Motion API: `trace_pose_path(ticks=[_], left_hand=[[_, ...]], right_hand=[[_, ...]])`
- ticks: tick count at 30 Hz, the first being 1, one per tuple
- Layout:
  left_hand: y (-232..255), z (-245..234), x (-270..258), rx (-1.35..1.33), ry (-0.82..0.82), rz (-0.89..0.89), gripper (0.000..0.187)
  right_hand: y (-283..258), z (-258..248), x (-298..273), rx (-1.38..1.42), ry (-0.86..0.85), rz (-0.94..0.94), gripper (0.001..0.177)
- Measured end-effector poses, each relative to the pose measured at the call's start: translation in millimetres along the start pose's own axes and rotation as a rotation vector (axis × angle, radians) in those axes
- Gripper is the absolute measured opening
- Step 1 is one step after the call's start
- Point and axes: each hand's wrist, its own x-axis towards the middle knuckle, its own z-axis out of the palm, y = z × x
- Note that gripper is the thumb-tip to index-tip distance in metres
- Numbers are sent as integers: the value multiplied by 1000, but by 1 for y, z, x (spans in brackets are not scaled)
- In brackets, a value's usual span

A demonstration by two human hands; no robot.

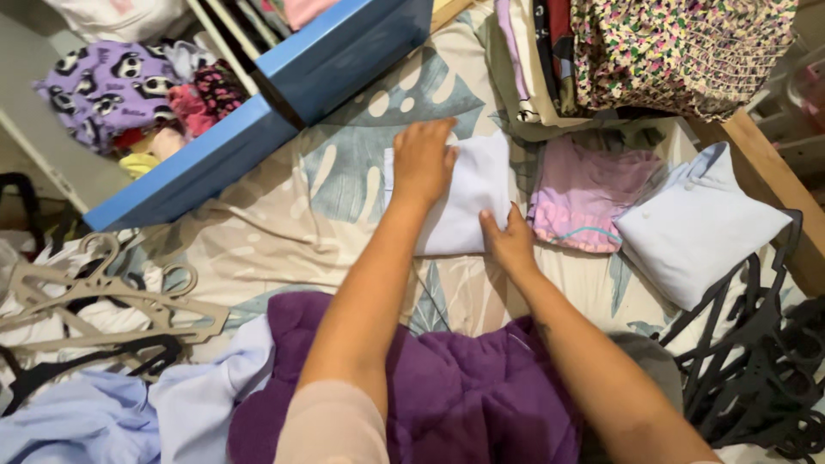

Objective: The person sorts through a pile of laundry on the floor, folding small items and placing them into open plastic storage drawers.

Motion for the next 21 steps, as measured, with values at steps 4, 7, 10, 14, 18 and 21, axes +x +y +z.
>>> trace_pose_path(ticks=[4,7,10,14,18,21], left_hand=[[-2,6,-54,-116,299,-485,64],[-22,11,-91,-217,73,-951,74],[-42,30,-109,-411,75,-1026,80],[-58,48,-109,-750,104,-898,64],[-14,35,-117,-902,107,-844,54],[39,30,-105,-883,33,-644,52]], right_hand=[[-5,11,8,-103,137,73,48],[15,25,15,-622,389,-382,59],[32,31,39,-194,215,-182,67],[11,30,43,183,-91,291,69],[-17,-10,-16,506,-138,361,65],[-22,-55,-48,706,27,198,68]])
